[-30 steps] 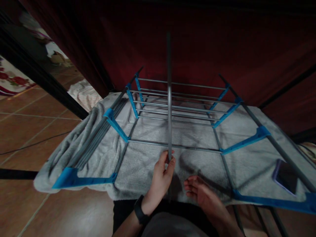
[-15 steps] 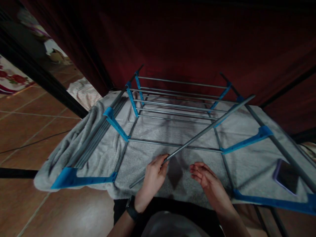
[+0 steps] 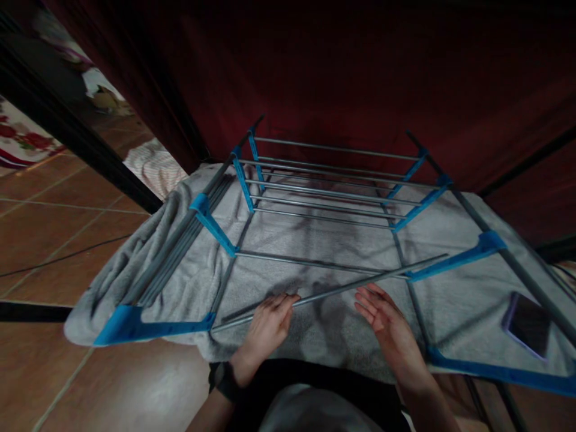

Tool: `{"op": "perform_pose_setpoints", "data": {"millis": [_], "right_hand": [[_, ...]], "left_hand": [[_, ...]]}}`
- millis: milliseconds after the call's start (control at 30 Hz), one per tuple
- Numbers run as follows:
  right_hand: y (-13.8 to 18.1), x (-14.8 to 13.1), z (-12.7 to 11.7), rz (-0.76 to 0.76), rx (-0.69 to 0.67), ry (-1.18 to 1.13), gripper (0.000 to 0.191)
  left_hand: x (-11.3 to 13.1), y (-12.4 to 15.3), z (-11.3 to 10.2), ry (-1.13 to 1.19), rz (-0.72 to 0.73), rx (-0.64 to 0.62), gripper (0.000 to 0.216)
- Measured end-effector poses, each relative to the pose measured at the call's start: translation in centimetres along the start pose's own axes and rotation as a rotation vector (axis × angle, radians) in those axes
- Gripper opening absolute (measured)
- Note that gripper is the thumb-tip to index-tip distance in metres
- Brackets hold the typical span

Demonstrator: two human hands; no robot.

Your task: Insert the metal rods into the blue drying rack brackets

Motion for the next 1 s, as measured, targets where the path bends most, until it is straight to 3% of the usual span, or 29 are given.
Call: {"op": "perform_pose_setpoints", "data": {"millis": [433,1000], "right_hand": [[-1.3,1.1,-2.9,-0.023,0.111,-0.065,0.029],[-1.3,2.1,-7.3,-0.001,0.205,-0.128,0.015]], "left_hand": [[-1.2,0.4,0.1,-0.252,0.060,-0.084,0.041],[-5.7,1.6,-2.9,-0.358,-0.213,0.192,0.031]]}}
Point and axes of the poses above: each hand's wrist, its own y-axis away from the middle knuckle, its own z-axis out of the palm, x = y × z, the point moved 1 cm from there along -y, towards the middle knuckle, and after that the axes turned 14 degrees about -x, right-handed, at the moved point
